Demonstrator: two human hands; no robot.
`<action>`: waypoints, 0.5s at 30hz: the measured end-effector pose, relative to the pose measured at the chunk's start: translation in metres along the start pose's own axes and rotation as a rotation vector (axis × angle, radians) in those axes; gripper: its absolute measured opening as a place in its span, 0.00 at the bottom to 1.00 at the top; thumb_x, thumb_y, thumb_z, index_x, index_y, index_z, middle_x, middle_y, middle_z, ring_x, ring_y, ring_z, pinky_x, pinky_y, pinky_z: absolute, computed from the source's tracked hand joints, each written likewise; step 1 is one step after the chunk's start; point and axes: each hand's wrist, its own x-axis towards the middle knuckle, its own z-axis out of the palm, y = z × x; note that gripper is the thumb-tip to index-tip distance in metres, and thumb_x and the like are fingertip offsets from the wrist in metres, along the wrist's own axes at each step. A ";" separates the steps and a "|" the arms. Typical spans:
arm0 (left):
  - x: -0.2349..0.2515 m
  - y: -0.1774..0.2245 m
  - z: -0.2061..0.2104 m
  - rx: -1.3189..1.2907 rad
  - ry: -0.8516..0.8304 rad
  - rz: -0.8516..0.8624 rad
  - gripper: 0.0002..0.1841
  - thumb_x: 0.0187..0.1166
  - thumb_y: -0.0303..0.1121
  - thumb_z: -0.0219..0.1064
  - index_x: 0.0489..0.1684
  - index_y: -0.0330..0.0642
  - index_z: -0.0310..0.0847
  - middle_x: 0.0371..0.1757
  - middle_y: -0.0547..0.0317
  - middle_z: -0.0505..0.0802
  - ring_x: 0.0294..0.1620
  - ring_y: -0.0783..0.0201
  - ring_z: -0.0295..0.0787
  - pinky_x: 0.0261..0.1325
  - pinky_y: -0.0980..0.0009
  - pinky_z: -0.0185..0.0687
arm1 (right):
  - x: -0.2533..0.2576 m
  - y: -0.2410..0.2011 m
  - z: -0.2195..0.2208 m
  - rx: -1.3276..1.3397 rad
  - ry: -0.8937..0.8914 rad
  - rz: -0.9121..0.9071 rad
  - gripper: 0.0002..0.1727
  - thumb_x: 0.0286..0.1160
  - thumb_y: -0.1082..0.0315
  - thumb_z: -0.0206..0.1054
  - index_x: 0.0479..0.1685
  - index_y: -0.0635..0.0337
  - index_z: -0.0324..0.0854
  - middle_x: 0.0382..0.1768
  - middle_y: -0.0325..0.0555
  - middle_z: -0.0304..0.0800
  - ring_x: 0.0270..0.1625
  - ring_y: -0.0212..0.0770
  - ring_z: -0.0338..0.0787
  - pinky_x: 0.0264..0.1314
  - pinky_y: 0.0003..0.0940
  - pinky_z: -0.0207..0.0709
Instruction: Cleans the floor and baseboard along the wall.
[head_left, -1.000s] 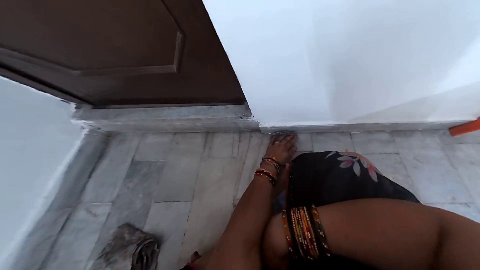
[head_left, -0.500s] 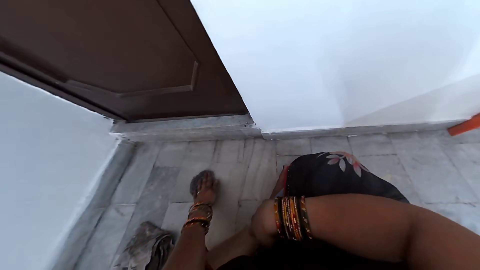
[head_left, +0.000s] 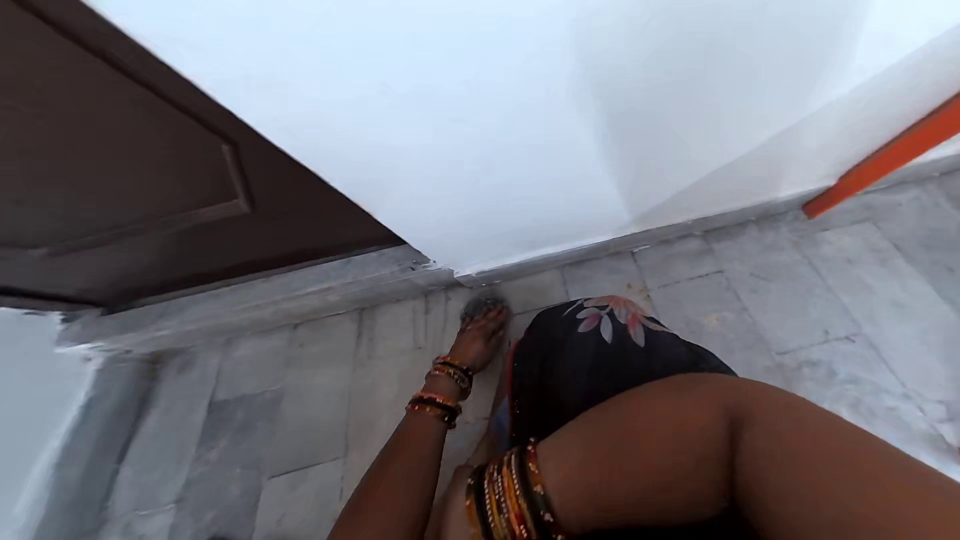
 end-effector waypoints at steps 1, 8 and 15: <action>0.014 0.015 -0.008 0.014 -0.037 0.043 0.26 0.93 0.35 0.53 0.90 0.45 0.65 0.93 0.54 0.66 0.95 0.46 0.54 0.94 0.41 0.43 | -0.001 0.003 0.003 -0.006 0.093 -0.022 0.15 0.81 0.70 0.60 0.49 0.74 0.87 0.46 0.60 0.94 0.51 0.43 0.93 0.60 0.39 0.82; 0.095 0.093 -0.020 0.163 -0.203 0.327 0.27 0.91 0.30 0.56 0.91 0.44 0.63 0.94 0.53 0.64 0.95 0.47 0.53 0.93 0.44 0.46 | -0.008 0.001 0.008 0.197 0.223 -0.106 0.12 0.76 0.78 0.56 0.46 0.80 0.83 0.37 0.53 0.92 0.38 0.23 0.87 0.47 0.14 0.77; 0.099 0.116 -0.018 0.242 -0.218 0.328 0.31 0.94 0.37 0.53 0.96 0.48 0.51 0.97 0.57 0.55 0.98 0.50 0.46 0.93 0.41 0.42 | 0.002 0.013 -0.002 -0.341 0.239 -0.372 0.13 0.70 0.78 0.59 0.35 0.75 0.90 0.33 0.50 0.97 0.32 0.29 0.91 0.44 0.21 0.80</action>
